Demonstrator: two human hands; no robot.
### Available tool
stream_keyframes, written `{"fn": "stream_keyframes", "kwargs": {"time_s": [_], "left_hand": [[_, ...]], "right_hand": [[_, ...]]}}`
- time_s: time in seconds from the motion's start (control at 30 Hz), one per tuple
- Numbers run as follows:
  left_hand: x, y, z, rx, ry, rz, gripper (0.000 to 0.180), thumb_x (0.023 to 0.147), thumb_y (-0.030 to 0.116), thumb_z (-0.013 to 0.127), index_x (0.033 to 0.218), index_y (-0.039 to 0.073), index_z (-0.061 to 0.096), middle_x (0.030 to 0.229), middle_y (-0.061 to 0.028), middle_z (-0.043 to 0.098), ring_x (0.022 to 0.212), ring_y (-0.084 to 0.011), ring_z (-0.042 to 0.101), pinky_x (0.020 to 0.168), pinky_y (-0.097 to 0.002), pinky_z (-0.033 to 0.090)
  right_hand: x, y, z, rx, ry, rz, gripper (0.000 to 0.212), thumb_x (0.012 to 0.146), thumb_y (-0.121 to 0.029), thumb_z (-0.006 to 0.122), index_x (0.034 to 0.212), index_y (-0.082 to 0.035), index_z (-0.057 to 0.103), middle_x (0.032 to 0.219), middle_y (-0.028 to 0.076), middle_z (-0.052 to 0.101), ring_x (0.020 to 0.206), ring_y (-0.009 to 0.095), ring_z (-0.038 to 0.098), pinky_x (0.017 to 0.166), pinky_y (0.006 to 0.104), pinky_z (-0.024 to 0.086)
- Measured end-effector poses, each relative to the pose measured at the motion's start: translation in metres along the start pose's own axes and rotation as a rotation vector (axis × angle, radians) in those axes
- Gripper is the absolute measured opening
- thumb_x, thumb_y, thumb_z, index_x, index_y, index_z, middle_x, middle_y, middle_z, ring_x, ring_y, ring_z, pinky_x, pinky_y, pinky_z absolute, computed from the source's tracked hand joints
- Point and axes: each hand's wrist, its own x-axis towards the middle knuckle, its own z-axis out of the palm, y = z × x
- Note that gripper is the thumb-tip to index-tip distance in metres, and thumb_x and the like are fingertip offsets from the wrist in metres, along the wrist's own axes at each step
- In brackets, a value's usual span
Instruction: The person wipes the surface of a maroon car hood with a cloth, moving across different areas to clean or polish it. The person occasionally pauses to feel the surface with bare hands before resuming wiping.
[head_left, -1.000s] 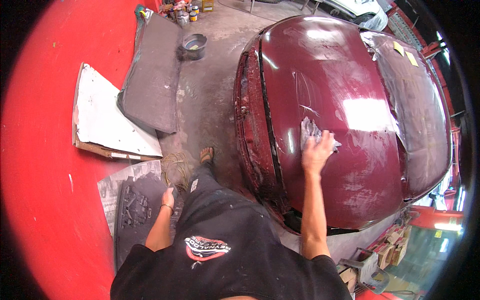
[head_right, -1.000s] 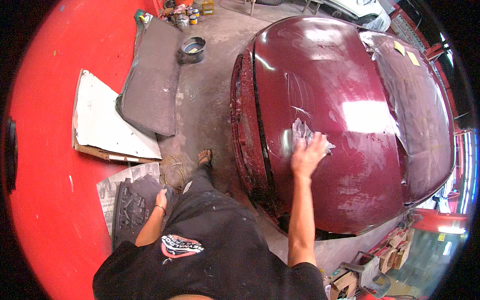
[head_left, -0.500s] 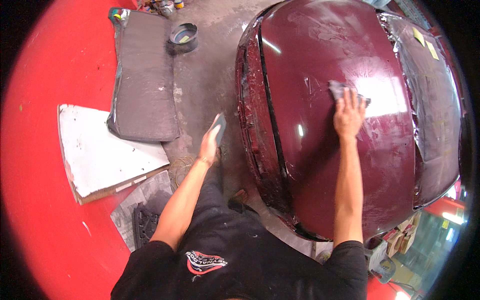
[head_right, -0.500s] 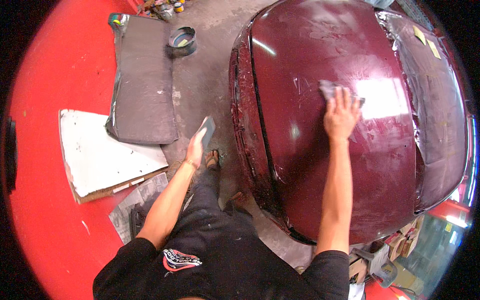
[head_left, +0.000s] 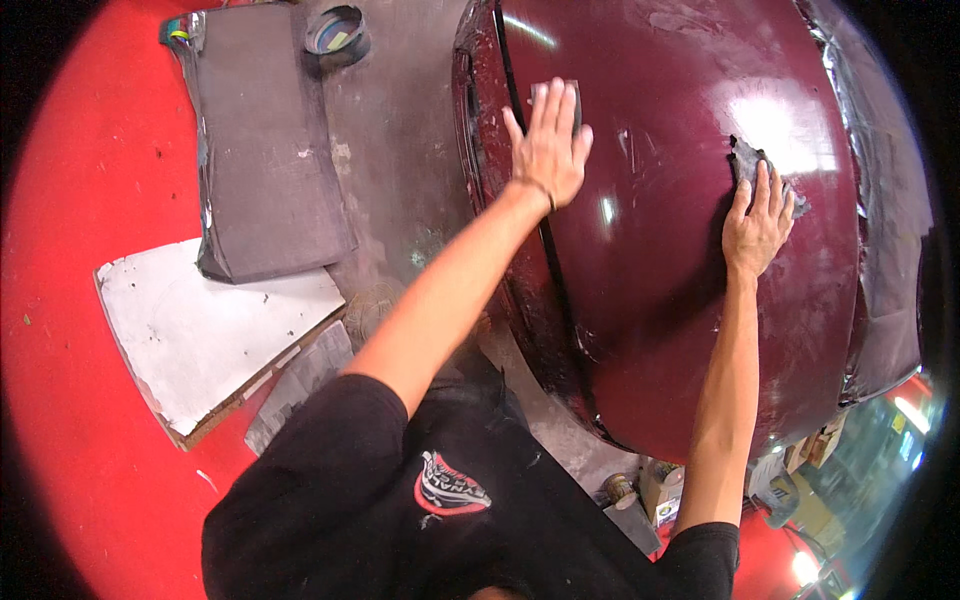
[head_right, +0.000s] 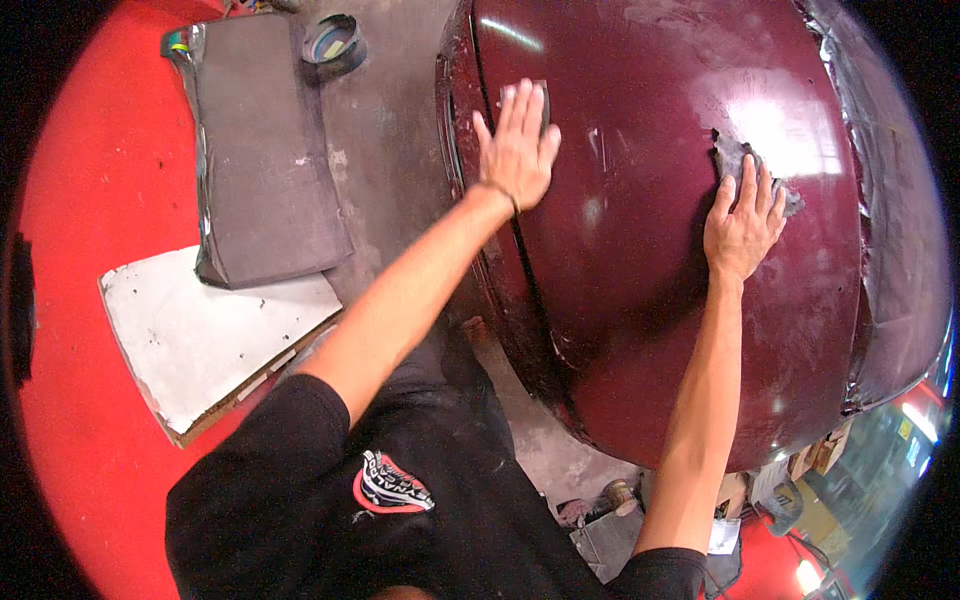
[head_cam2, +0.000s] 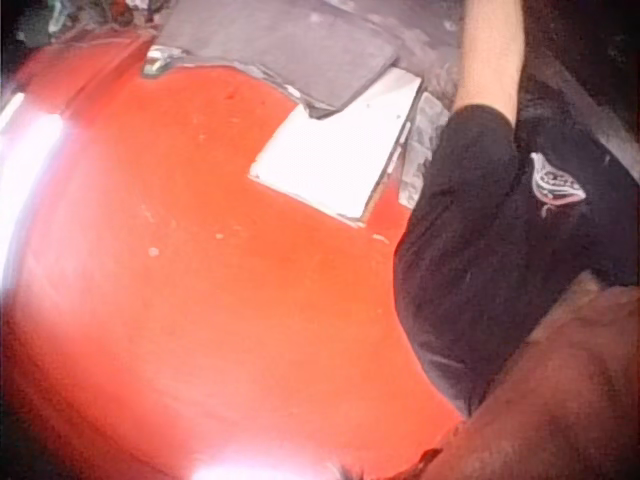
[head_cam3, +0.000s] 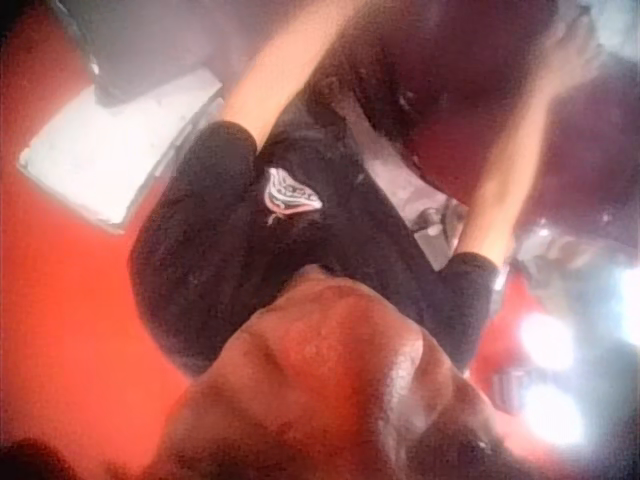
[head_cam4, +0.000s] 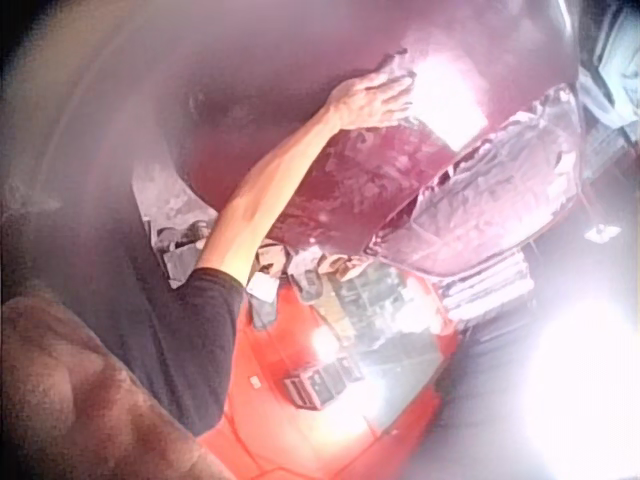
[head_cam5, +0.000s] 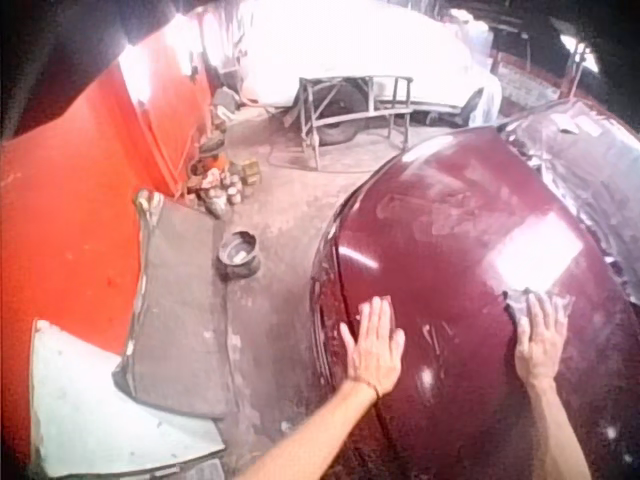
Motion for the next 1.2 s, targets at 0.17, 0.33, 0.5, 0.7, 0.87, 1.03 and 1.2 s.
{"fn": "stream_keyframes", "kwargs": {"time_s": [0.17,0.33,0.5,0.7,0.87,1.03,1.2], "left_hand": [[0.083,-0.034,-0.016,0.035,0.014,-0.110,0.071,0.113,0.049,0.033,0.172,0.010,0.025,0.180,-0.0122,0.020,0.167,-0.0327,0.017,0.129,-0.0717,0.010],[-0.007,0.001,0.015,-0.044,0.046,0.042,0.071,0.112,0.046,0.037,0.173,0.011,0.022,0.181,-0.0121,0.019,0.167,-0.0326,0.016,0.130,-0.0705,0.008],[0.077,-0.021,0.000,-0.023,0.092,0.030,0.070,0.112,0.049,0.033,0.171,0.010,0.028,0.179,-0.0118,0.024,0.166,-0.0306,0.020,0.131,-0.0687,0.009],[0.018,0.010,0.020,-0.125,0.139,0.021,0.071,0.112,0.046,0.036,0.171,0.008,0.026,0.180,-0.0130,0.022,0.166,-0.0323,0.018,0.132,-0.0671,0.006],[0.040,-0.012,0.013,-0.068,0.134,0.046,0.072,0.113,0.046,0.034,0.172,0.008,0.021,0.180,-0.0124,0.019,0.167,-0.0321,0.016,0.132,-0.0666,0.004],[0.085,-0.018,0.009,-0.083,0.172,-0.033,0.073,0.112,0.045,0.036,0.170,0.004,0.024,0.179,-0.0171,0.022,0.166,-0.0342,0.019,0.134,-0.0625,0.009],[-0.007,0.005,0.009,-0.052,0.037,0.070,0.075,0.112,0.043,0.039,0.172,0.004,0.019,0.180,-0.0185,0.017,0.167,-0.0359,0.014,0.133,-0.0653,0.005]], "right_hand": [[0.007,-0.007,0.007,0.088,0.025,-0.036,0.055,0.112,-0.052,0.042,0.162,-0.032,0.049,0.170,0.004,0.044,0.158,0.039,0.035,0.127,0.0652,0.027],[0.004,0.006,0.009,0.027,-0.006,-0.042,0.056,0.112,-0.052,0.042,0.162,-0.029,0.048,0.168,0.007,0.045,0.157,0.040,0.035,0.126,0.0661,0.027],[0.008,-0.001,0.003,0.046,0.000,-0.055,0.056,0.112,-0.052,0.041,0.162,-0.027,0.049,0.168,0.008,0.045,0.157,0.040,0.036,0.127,0.0632,0.028],[0.000,0.004,0.003,0.025,-0.010,-0.050,0.056,0.112,-0.051,0.040,0.161,-0.026,0.050,0.167,0.008,0.047,0.156,0.040,0.037,0.127,0.0597,0.029],[0.005,0.001,0.001,0.052,0.015,-0.070,0.055,0.112,-0.050,0.043,0.161,-0.026,0.051,0.166,0.008,0.049,0.156,0.040,0.038,0.126,0.0585,0.030],[0.006,-0.002,0.002,0.044,0.020,-0.076,0.054,0.111,-0.049,0.045,0.160,-0.026,0.051,0.166,0.008,0.050,0.155,0.040,0.039,0.126,0.0579,0.030],[0.003,-0.002,-0.005,0.022,-0.014,-0.044,0.055,0.112,-0.048,0.042,0.161,-0.024,0.052,0.166,0.009,0.049,0.156,0.039,0.037,0.129,0.0547,0.027]]}}
